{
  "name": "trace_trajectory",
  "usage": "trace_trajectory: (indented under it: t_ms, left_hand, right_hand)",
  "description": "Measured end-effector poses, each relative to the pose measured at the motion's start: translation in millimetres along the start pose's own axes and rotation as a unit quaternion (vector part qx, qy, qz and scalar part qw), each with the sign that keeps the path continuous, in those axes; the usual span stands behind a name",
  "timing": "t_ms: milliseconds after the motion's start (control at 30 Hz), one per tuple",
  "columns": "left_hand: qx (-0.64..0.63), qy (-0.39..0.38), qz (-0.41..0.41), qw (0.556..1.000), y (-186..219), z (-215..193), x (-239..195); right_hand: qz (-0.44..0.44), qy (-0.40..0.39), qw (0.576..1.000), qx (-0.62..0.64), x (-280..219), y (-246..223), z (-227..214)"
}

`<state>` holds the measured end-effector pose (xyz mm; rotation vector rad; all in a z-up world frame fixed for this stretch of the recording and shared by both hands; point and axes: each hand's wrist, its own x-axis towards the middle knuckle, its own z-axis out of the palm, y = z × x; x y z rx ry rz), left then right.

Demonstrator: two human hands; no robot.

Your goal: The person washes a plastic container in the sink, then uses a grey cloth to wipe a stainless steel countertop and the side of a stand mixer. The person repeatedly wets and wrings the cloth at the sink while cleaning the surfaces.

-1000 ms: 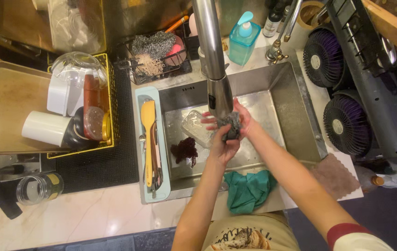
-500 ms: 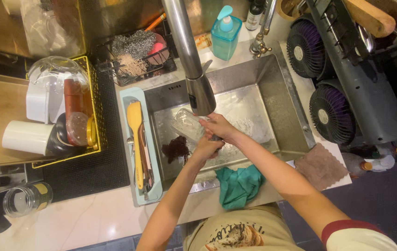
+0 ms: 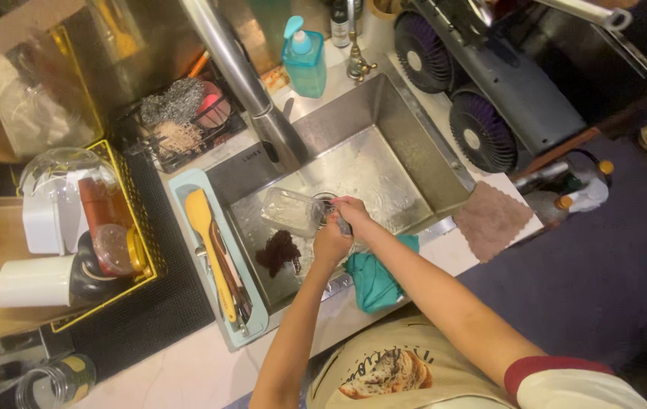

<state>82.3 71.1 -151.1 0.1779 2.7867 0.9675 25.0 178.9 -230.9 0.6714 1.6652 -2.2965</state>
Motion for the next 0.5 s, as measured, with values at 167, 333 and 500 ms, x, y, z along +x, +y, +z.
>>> trace_trajectory:
  t_ms: [167, 333, 500]
  left_hand:
    - [-0.045, 0.036, 0.023, 0.998, -1.0, -74.5, -33.4]
    - [-0.026, 0.017, -0.009, 0.999, 1.1, -112.9, -60.5]
    - [-0.248, -0.061, 0.151, 0.955, 81.8, -126.7, -100.7]
  right_hand:
    - [-0.269, -0.009, 0.916, -0.299, -33.8, -70.0, 0.6]
    - [-0.152, 0.011, 0.861, -0.484, -102.9, -95.2, -2.5]
    - [-0.236, -0.063, 0.951, -0.189, -211.8, -88.4, -6.2]
